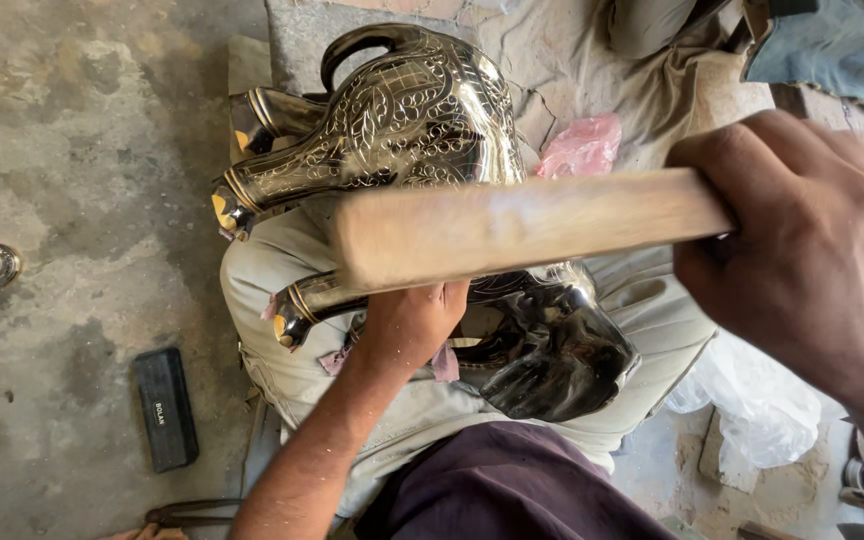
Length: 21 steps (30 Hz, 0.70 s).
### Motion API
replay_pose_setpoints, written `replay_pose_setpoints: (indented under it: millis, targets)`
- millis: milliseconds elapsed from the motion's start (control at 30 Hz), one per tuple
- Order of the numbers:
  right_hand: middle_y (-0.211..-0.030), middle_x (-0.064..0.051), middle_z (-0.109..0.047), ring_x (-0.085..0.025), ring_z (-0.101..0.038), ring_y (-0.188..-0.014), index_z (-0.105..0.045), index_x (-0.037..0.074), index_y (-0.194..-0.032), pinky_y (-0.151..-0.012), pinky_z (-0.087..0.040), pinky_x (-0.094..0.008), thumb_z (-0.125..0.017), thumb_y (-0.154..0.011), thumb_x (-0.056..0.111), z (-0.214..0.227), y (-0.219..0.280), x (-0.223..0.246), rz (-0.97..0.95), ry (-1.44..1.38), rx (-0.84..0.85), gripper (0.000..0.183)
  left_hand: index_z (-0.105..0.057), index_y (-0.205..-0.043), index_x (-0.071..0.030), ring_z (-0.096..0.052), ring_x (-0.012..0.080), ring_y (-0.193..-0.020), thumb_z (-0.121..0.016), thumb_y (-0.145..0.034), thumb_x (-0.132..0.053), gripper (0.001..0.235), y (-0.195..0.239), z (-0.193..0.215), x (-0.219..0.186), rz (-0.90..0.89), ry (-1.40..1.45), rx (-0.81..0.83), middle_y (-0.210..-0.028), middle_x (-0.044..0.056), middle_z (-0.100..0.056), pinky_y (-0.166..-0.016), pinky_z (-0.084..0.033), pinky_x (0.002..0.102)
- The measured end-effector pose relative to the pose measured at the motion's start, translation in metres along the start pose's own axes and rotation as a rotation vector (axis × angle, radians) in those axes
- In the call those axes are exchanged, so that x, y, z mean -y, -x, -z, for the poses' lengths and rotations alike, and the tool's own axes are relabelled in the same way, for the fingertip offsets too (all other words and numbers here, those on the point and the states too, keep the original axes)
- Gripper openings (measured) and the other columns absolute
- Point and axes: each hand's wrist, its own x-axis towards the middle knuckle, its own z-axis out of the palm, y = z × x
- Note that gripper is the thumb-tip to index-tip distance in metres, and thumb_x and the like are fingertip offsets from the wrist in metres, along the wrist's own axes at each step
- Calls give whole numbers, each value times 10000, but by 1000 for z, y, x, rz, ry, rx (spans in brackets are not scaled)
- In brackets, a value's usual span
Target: The person uses a small metal chisel and a wooden mallet to engrave intricate patterns onto a polished metal elephant statue. They repeatedly tap the chisel to create fine lines and decorative details on the statue's surface.
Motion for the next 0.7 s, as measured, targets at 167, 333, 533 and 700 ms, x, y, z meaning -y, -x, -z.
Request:
replay_pose_setpoints:
  millis: [167, 333, 533, 700]
  targets:
    - [-883, -49, -699, -231, -674, -812, -709, 130, -1052, -802, -537, -443, -796, -815, 172, 38, -24, 33, 97, 221, 157, 256, -674, -1095, -13, -703, 367, -882, -730, -958, -103, 173, 22, -14, -11, 159, -2, -135, -974, 150, -701, -813, -563, 483]
    - [-929, -25, -721, -206, -679, -776, -715, 180, -1077, -765, -557, -392, -769, -860, 219, 50, -45, 54, 140, 371, 183, 227, -675, -1003, -27, -703, 276, -688, -755, -1005, -142, 141, 22, -17, -18, 291, 109, -168, -838, 99, -693, -619, -535, 392]
    - [-949, -44, -724, -193, -669, -767, -719, 149, -1122, -726, -546, -356, -757, -872, 175, 53, -44, 56, 141, 344, 165, 253, -649, -1045, -14, -705, 138, -695, -717, -1031, -179, 179, 14, -15, -23, 296, 159, -207, -828, 54, -686, -590, -563, 293]
    - [-887, -39, -715, -201, -640, -716, -721, 156, -1155, -708, -513, -395, -756, -904, 158, 34, -46, 46, 138, 202, 127, 253, -676, -1015, 1, -604, 159, -532, -777, -979, -162, 195, 7, -12, -24, 439, 101, -132, -658, 44, -607, -515, -504, 329]
